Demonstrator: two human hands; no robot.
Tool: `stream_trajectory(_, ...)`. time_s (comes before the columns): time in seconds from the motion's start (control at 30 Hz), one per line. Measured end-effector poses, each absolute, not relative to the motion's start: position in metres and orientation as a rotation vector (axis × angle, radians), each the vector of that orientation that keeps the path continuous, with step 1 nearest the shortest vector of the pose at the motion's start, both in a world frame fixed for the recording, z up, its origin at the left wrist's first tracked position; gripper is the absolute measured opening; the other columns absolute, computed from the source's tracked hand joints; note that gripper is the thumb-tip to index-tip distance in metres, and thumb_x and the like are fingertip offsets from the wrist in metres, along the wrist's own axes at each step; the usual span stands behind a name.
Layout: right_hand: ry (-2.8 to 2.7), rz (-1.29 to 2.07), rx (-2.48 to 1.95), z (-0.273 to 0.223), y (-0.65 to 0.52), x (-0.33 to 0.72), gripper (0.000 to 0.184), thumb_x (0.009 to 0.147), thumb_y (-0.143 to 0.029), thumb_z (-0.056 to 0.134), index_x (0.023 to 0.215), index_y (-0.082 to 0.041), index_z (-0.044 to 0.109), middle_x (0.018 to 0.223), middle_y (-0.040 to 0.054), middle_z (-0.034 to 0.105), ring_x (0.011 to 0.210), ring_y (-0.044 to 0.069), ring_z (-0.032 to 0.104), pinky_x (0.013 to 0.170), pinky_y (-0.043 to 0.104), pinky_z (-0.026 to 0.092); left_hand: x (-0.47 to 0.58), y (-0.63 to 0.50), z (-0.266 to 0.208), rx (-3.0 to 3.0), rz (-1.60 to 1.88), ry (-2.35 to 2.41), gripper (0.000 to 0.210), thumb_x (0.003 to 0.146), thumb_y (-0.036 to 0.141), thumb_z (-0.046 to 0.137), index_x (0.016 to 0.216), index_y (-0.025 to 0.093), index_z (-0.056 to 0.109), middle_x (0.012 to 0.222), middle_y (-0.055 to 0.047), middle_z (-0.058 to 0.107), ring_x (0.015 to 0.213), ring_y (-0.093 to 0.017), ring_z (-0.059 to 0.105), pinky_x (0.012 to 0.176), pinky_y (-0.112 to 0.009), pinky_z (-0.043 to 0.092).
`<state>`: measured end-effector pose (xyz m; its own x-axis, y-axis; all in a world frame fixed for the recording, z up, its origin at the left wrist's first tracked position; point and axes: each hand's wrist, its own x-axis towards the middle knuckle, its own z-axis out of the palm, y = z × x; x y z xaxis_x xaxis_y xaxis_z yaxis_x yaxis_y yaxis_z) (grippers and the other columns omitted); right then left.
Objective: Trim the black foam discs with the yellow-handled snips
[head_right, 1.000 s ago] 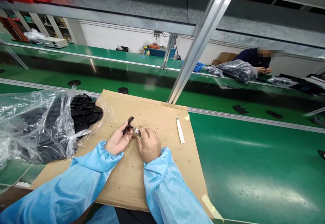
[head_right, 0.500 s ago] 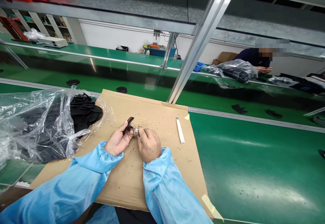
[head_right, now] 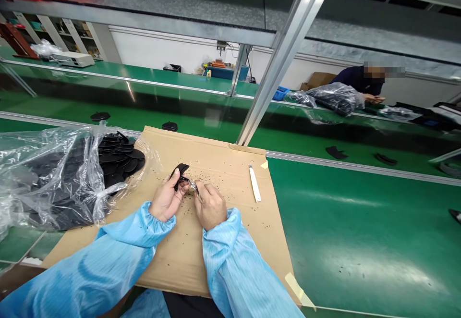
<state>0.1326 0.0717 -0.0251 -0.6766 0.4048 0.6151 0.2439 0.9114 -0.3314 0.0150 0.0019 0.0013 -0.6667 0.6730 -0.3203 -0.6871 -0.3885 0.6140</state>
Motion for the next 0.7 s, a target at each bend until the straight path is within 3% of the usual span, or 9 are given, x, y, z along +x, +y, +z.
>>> stream_trajectory(0.2, -2.180, 0.674, -0.469, -0.020, 0.073, 0.131, 0.027, 0.090, -0.021, 0.053, 0.116, -0.016, 0.061, 0.087, 0.0043, 0.062, 0.079, 0.016, 0.060, 0.072, 0.025, 0.048, 0.014, 0.002, 0.001, -0.001, 2.155, 0.966, 0.022, 0.083, 0.022, 0.067, 0.098, 0.010, 0.057, 0.078, -0.004, 0.062, 0.061, -0.010, 0.059, 0.053, -0.019, 0.052)
stream_trajectory(0.4, -2.106, 0.716, -0.563, -0.023, 0.081, 0.133, 0.029, 0.088, -0.025, 0.055, 0.115, -0.016, 0.062, 0.084, 0.0048, 0.061, 0.077, 0.017, 0.058, 0.072, 0.028, 0.049, 0.009, 0.000, 0.001, 0.072, 2.075, 0.855, 0.023, 0.079, 0.012, 0.063, 0.099, 0.013, 0.054, 0.082, -0.006, 0.063, 0.075, -0.020, 0.066, 0.064, -0.030, 0.057)
stream_trajectory(0.5, -2.109, 0.709, -0.563, -0.024, 0.081, 0.133, 0.029, 0.089, -0.025, 0.055, 0.115, -0.017, 0.061, 0.086, 0.0050, 0.061, 0.080, 0.018, 0.058, 0.075, 0.029, 0.049, 0.006, 0.000, 0.000, 0.106, 2.063, 0.891, 0.033, 0.077, 0.012, 0.068, 0.105, 0.018, 0.052, 0.086, -0.003, 0.063, 0.068, -0.016, 0.064, 0.055, -0.024, 0.053)
stream_trajectory(0.6, -2.137, 0.678, -0.538, -0.022, 0.080, 0.134, 0.028, 0.089, -0.024, 0.054, 0.116, -0.016, 0.061, 0.087, 0.0054, 0.061, 0.081, 0.018, 0.059, 0.076, 0.029, 0.049, 0.003, 0.001, 0.000, 0.027, 2.014, 0.926, 0.020, 0.082, 0.014, 0.064, 0.097, 0.015, 0.052, 0.076, -0.001, 0.058, 0.054, -0.010, 0.056, 0.043, -0.017, 0.041)
stream_trajectory(0.7, -2.195, 0.651, -0.478, -0.022, 0.080, 0.134, 0.028, 0.090, -0.023, 0.054, 0.116, -0.017, 0.060, 0.087, 0.0055, 0.061, 0.080, 0.017, 0.059, 0.075, 0.029, 0.050, 0.000, 0.002, 0.001, -0.035, 1.946, 0.880, 0.002, 0.087, 0.011, 0.052, 0.089, 0.012, 0.053, 0.070, -0.001, 0.054, 0.050, -0.009, 0.050, 0.042, -0.018, 0.038)
